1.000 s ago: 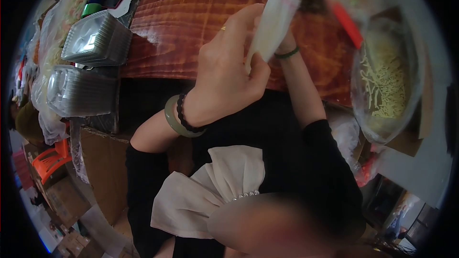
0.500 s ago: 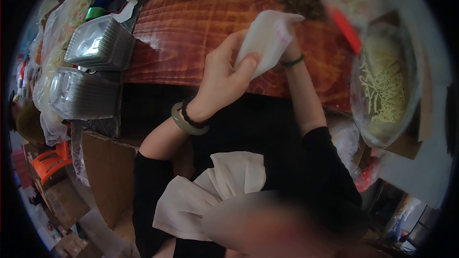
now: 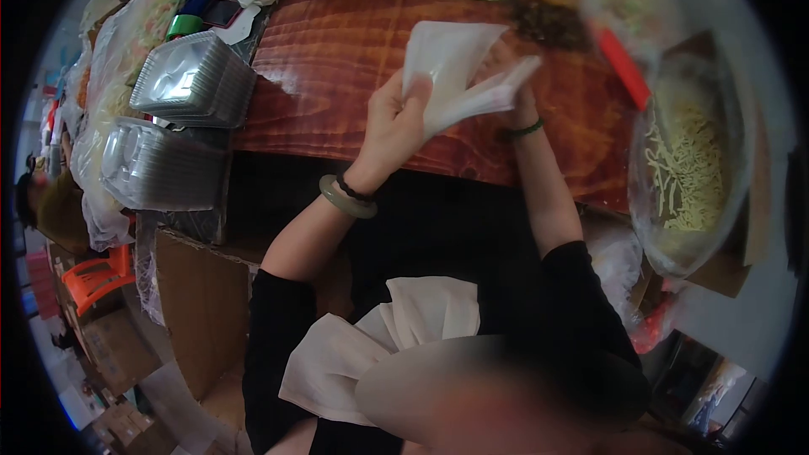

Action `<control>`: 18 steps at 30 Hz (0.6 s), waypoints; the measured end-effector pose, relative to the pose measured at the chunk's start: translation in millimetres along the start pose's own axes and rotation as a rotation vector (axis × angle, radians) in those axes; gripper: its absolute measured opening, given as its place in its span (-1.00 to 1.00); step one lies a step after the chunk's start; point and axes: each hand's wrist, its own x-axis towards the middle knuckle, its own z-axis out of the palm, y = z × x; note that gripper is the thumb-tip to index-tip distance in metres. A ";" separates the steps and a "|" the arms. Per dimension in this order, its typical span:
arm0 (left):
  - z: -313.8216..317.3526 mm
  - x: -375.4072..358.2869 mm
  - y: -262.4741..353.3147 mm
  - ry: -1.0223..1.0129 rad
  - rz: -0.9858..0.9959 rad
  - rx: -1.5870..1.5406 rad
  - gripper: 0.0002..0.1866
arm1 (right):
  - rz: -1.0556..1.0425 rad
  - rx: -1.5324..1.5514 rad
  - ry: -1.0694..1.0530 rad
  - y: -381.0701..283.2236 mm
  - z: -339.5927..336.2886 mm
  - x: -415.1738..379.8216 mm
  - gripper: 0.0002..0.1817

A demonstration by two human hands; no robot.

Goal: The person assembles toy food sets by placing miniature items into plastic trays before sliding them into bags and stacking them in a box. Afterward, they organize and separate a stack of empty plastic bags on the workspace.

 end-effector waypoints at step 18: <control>-88.2 58.4 -62.9 0.215 -0.117 -0.537 -0.70 | 0.565 -0.178 -0.038 -1.8 -25.4 13.8 -0.43</control>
